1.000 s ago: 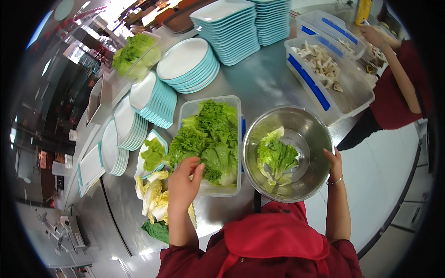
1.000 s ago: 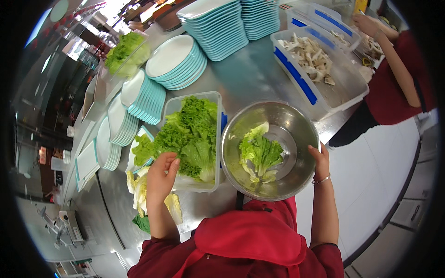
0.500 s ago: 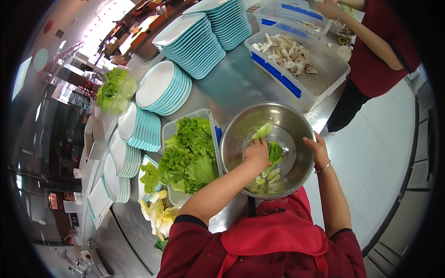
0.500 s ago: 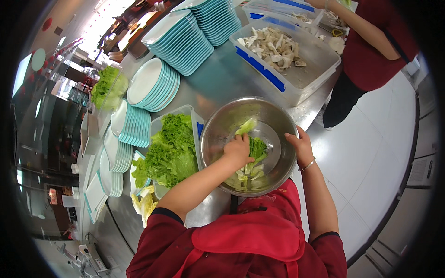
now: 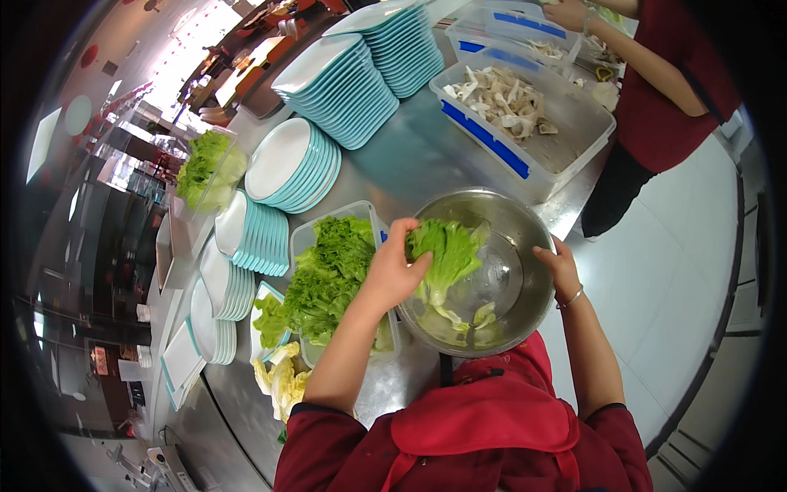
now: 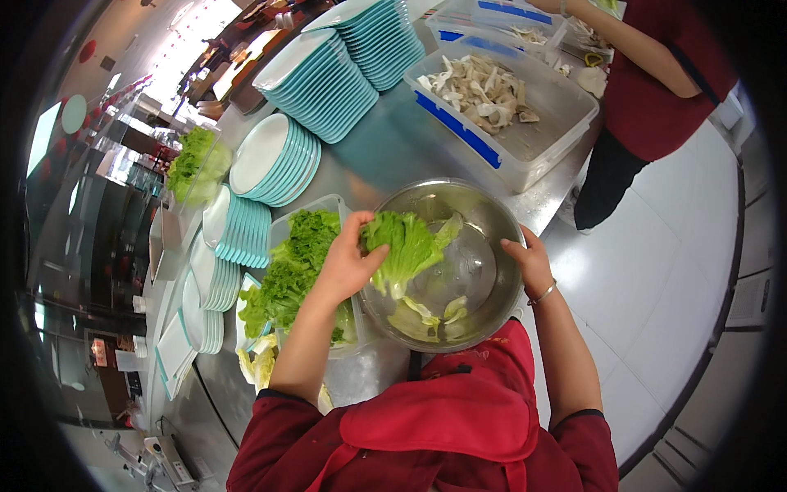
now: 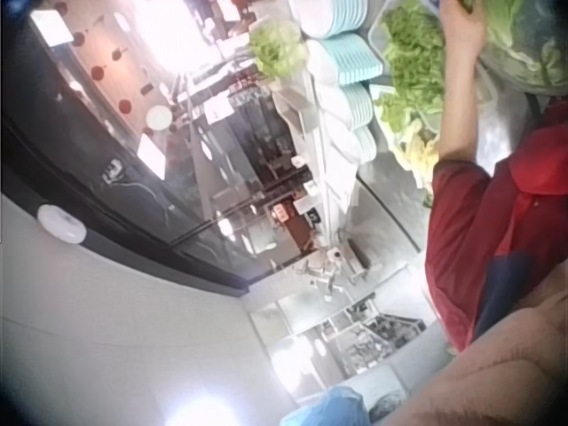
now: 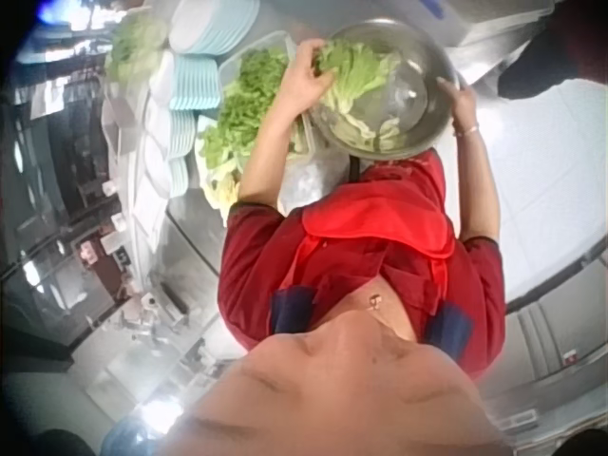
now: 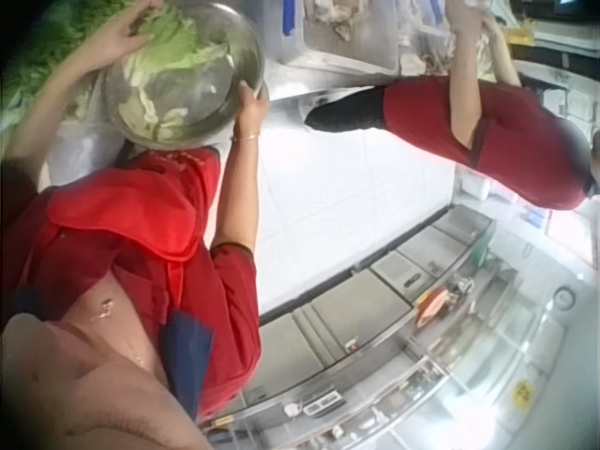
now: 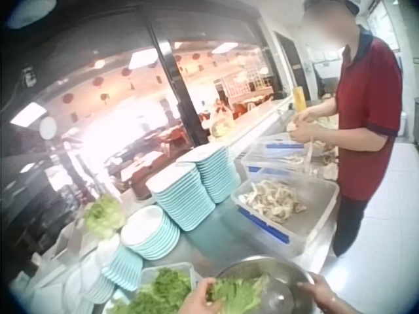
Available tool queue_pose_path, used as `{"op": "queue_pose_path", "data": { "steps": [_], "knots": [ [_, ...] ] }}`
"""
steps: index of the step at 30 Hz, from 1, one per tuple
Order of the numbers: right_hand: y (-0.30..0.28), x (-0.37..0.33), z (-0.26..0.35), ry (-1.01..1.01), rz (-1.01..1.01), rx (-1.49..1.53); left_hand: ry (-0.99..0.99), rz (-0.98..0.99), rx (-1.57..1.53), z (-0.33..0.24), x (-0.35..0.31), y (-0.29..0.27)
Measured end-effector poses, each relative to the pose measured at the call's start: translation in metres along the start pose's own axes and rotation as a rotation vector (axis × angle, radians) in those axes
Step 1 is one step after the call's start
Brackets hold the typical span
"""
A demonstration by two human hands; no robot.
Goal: The person sorts lettuce and Napa cabbage by hand, picking individual leaves from a metal tray and a plastic container and placing them into a stainless steel bowl.
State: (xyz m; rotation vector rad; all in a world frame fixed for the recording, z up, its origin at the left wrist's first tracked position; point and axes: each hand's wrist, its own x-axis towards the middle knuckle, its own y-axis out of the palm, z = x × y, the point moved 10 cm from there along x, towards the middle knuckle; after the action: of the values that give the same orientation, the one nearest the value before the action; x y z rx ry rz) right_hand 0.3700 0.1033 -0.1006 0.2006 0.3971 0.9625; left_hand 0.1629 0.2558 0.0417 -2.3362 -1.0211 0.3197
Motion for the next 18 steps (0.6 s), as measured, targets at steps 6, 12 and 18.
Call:
{"op": "queue_pose_path", "data": {
  "steps": [6,12,18],
  "knots": [
    [-0.004,0.002,-0.002,0.03,-0.02,-0.087,-0.098,-0.201,-0.137,0.031,-0.055,-0.065],
    [-0.005,0.002,0.0,0.006,-0.024,-0.098,-0.006,-0.538,-0.485,0.034,-0.12,-0.139],
    [-0.014,0.008,-0.009,0.034,-0.028,-0.133,-0.167,-0.686,-0.434,0.095,-0.159,-0.12]
  ]
}}
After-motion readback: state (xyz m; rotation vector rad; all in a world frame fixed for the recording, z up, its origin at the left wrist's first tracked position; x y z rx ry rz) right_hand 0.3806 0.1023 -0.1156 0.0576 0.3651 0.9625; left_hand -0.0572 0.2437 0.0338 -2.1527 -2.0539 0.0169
